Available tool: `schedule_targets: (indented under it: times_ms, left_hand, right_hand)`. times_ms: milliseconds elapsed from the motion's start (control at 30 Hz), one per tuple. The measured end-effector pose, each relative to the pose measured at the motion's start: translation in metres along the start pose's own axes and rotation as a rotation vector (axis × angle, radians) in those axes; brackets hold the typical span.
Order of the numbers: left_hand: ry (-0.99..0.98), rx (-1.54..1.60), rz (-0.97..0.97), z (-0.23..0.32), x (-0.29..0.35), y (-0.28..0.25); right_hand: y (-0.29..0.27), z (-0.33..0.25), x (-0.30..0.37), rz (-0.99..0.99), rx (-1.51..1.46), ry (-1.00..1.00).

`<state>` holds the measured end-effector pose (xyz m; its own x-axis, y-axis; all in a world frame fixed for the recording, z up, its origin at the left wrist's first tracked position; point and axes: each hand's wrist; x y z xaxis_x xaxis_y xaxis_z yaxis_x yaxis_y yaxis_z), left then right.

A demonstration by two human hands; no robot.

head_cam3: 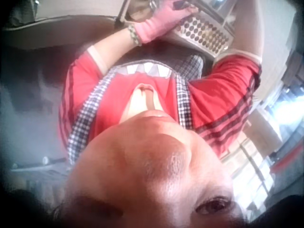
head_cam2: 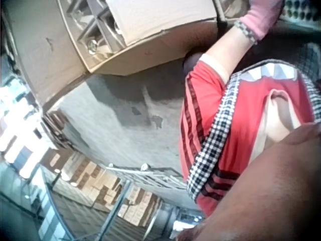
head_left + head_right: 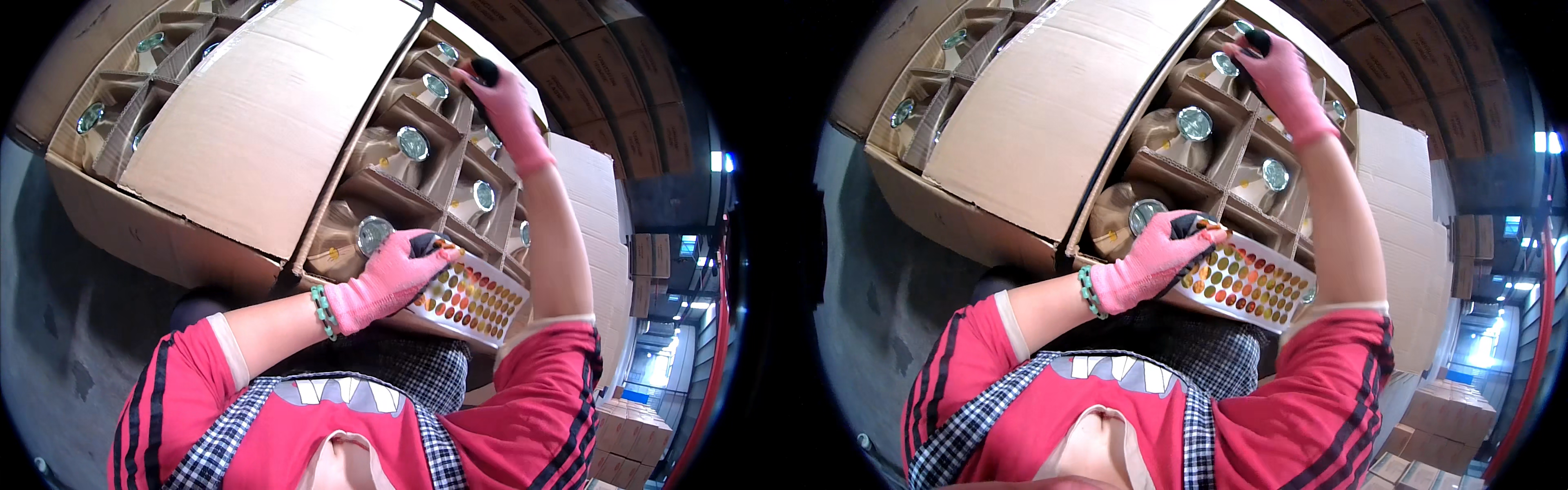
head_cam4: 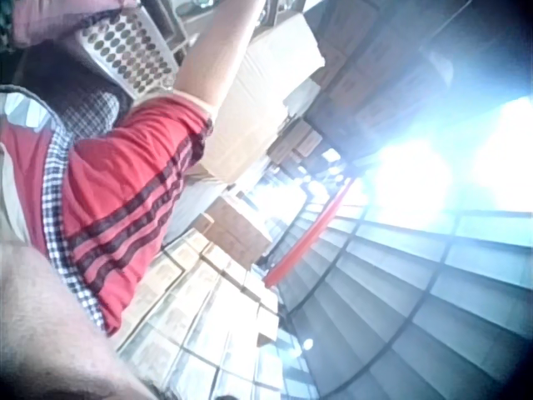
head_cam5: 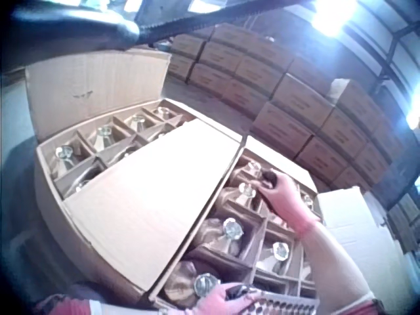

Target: The person applies round, gold-colored stickers to the lids of glass jars arranged in a cardboard box. They peel individual stickers from a sheet and press them onto the jar tops one by one, working through the rows of the box.

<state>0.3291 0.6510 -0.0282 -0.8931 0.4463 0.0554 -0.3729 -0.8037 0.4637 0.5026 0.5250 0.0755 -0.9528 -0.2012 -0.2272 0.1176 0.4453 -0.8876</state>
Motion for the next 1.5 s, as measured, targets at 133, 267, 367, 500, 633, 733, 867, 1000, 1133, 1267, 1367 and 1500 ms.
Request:
schedule_targets:
  times_ms: [133,267,367,500,633,733,867,1000,1133,1267,1367,1500]
  left_hand:
    - [-0.077,0.091,0.032,0.003,0.001,0.007]
    - [0.093,0.053,0.034,0.000,0.002,0.005]
    - [0.161,0.007,-0.026,0.000,0.007,0.010]
    - [0.266,-0.077,0.017,0.005,0.019,0.016]
    - [0.243,-0.181,0.041,0.014,0.038,0.017]
    - [0.246,-0.217,0.092,0.019,0.051,0.026]
    - [0.160,-0.253,0.158,0.029,0.064,0.031]
    - [0.195,-0.257,0.212,0.032,0.054,0.049]
    - [0.286,-0.274,0.244,0.021,0.051,0.050]
    - [0.217,-0.116,0.215,0.012,0.051,0.046]
    - [0.139,-0.079,0.294,0.011,0.051,0.044]
    - [0.231,-0.109,0.348,0.016,0.051,0.039]
  right_hand:
    - [-0.048,-0.030,0.111,-0.214,-0.105,-0.038]
    - [-0.043,-0.032,0.164,-0.383,-0.105,0.089]
    - [-0.041,-0.025,0.183,-0.260,-0.156,-0.048]
    - [-0.044,-0.017,0.195,-0.192,-0.188,-0.156]
    - [-0.039,-0.019,0.205,-0.178,-0.412,-0.122]
    - [-0.039,-0.014,0.213,-0.179,-0.502,-0.174]
    - [-0.031,-0.014,0.221,-0.069,-0.481,-0.234]
    - [-0.026,-0.009,0.220,0.066,-0.524,-0.245]
    - [-0.027,-0.003,0.218,0.164,-0.451,-0.348]
    - [-0.019,0.006,0.220,0.164,-0.320,-0.478]
    - [-0.021,0.003,0.221,0.147,-0.224,-0.515]
    - [-0.034,0.015,0.201,0.197,-0.487,-0.493]
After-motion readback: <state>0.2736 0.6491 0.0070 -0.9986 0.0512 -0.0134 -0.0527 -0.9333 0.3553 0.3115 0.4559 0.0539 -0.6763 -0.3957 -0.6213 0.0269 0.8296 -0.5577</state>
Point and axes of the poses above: each hand's wrist, its own x-axis away from the middle knuckle, its own y-axis out of the palm, z = x × y
